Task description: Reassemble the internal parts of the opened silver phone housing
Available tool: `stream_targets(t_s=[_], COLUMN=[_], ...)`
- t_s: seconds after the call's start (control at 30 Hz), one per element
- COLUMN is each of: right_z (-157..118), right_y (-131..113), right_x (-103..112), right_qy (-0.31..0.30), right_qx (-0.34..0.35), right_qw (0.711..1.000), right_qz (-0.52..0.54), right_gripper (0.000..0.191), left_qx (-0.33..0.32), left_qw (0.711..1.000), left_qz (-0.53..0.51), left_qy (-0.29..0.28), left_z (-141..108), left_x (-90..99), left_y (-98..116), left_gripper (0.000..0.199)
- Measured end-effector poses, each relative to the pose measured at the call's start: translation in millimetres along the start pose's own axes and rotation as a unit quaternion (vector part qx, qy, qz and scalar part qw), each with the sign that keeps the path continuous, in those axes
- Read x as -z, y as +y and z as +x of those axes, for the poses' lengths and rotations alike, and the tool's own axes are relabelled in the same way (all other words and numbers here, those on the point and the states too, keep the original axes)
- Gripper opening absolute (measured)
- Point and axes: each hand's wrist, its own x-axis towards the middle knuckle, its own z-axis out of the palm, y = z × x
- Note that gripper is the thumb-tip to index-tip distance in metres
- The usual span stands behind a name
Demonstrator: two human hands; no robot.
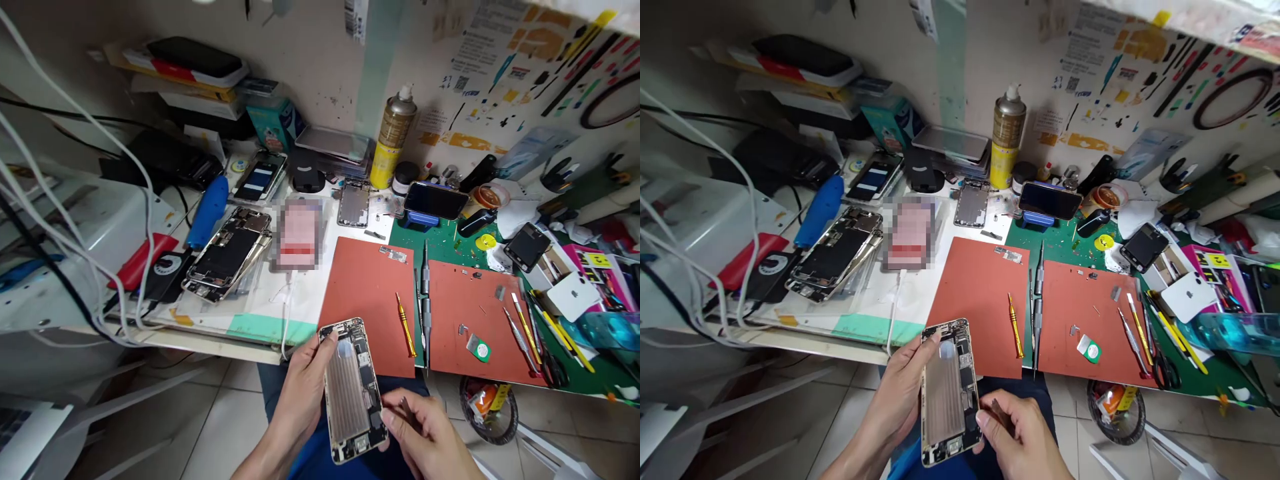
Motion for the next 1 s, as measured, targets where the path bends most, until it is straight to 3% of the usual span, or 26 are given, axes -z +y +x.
stream_targets(t_s=[0.1, 0.2, 0.33, 0.43, 0.5, 0.6, 0.7, 0.8, 0.87, 0.9, 0.97, 1.0], right_z=[8, 23, 50, 65, 69, 62, 41, 13, -7, -17, -36, -43], right_y=[-1, -5, -8, -5, -3, -4, -13, -29, -39, -43, -45, -44], right_x=[2, 3, 4, 5, 5, 5, 9, 24, 41, 51, 73, 83], right_qy=[0.000, 0.057, 0.153, 0.209, 0.221, 0.235, 0.259, 0.288, 0.326, 0.346, 0.373, 0.379], right_qx=[0.000, 0.029, 0.059, 0.078, 0.091, 0.106, 0.165, 0.275, 0.319, 0.329, 0.350, 0.361], right_qw=[1.000, 0.998, 0.986, 0.974, 0.968, 0.953, 0.924, 0.871, 0.826, 0.804, 0.764, 0.752], right_qz=[0.023, 0.028, 0.001, -0.043, -0.083, -0.158, -0.230, -0.288, -0.330, -0.355, -0.393, -0.400], right_gripper=[0.064, 0.065, 0.067, 0.062, 0.057, 0.049, 0.039, 0.033, 0.027, 0.025, 0.026, 0.030], left_qx=[0.027, 0.016, -0.112, -0.252, -0.317, -0.344, -0.348, -0.335, -0.269, -0.237, -0.184, -0.177], left_qw=[1.000, 0.999, 0.967, 0.882, 0.774, 0.706, 0.664, 0.651, 0.589, 0.575, 0.586, 0.609], left_qz=[-0.005, 0.050, 0.219, 0.375, 0.517, 0.582, 0.626, 0.650, 0.733, 0.753, 0.755, 0.739], left_qy=[-0.013, -0.003, 0.062, 0.134, 0.181, 0.212, 0.215, 0.203, 0.209, 0.214, 0.227, 0.227], left_z=[-1, -6, -11, -1, 15, 50, 79, 96, 106, 111, 123, 130], left_x=[-1.0, 7.2, 30.1, 44.2, 45.6, 33.8, 10.8, -9.5, -15.0, -15.0, -10.3, -6.2], left_y=[9, 12, 23, 47, 70, 104, 130, 146, 152, 153, 152, 150], left_gripper=[0.051, 0.071, 0.062, 0.046, 0.045, 0.060, 0.085, 0.098, 0.103, 0.105, 0.107, 0.105])
